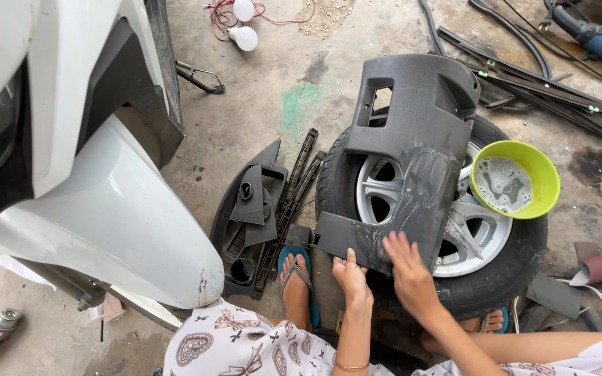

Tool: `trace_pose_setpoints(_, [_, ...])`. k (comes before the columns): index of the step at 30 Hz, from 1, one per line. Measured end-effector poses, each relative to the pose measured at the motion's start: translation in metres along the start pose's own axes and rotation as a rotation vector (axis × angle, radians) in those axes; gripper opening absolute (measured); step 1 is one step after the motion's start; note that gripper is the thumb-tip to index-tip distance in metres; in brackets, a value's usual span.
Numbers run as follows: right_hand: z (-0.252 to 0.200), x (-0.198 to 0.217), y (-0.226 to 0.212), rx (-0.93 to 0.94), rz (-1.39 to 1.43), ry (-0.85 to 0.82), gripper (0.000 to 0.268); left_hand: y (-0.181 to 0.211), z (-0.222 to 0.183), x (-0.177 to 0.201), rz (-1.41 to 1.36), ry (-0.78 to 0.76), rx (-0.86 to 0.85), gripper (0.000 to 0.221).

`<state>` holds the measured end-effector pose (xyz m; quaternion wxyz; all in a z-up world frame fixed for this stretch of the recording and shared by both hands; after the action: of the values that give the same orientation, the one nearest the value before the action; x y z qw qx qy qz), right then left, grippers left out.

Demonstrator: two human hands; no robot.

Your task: The person sands a black plastic motorcycle part using a sanding block, repeatedly dipping it into a green bucket of soapy water. The part rests on a tire while the person smooths its surface with consistent hand motions.

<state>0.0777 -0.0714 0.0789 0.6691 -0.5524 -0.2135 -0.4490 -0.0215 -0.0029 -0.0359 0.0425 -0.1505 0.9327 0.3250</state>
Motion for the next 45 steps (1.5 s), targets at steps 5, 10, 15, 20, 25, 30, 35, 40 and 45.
trace_pose_setpoints(5, [0.002,-0.004,-0.008,-0.132,0.062,0.085,0.062,-0.008,0.011,0.0,-0.021,0.029,-0.012,0.01])
trace_pose_setpoints(10, [-0.032,-0.005,-0.024,0.02,0.062,-0.07,0.059,-0.02,0.02,0.001,0.021,0.049,-0.026,0.016])
trace_pose_setpoints(15, [0.007,-0.002,0.021,-0.2,0.109,0.223,0.058,-0.004,-0.002,-0.002,-0.115,-0.068,-0.07,0.076])
trace_pose_setpoints(20, [-0.029,-0.009,-0.034,-0.069,-0.038,0.205,0.057,-0.026,0.027,0.001,-0.121,-0.046,-0.071,0.08])
trace_pose_setpoints(25, [-0.008,-0.004,0.0,-0.137,0.093,0.248,0.051,-0.031,0.021,0.008,-0.119,-0.066,-0.054,0.073])
trace_pose_setpoints(30, [0.016,-0.002,0.018,-0.273,0.131,0.294,0.057,-0.018,0.013,0.004,-0.113,-0.047,-0.09,0.059])
trace_pose_setpoints(35, [-0.031,-0.001,-0.018,0.025,0.005,0.083,0.067,0.005,-0.006,0.001,-0.078,0.035,0.001,0.015])
trace_pose_setpoints(40, [-0.008,0.008,0.034,-0.279,0.113,0.206,0.064,0.0,-0.007,0.007,-0.089,0.007,-0.01,0.021])
trace_pose_setpoints(45, [-0.049,-0.002,-0.018,-0.017,0.023,0.082,0.061,-0.001,-0.004,0.005,-0.082,0.031,0.017,0.021])
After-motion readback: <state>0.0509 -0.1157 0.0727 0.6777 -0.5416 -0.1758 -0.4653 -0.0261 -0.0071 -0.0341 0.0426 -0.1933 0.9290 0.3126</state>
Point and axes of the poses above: each hand's wrist, its own z-axis towards the middle knuckle, its own x-axis out of the back of the hand, y = z × x, the point moved 5 cm from there along z, towards the middle knuckle, and after that the axes turned 9 degrees about z, right-handed, at the moved point
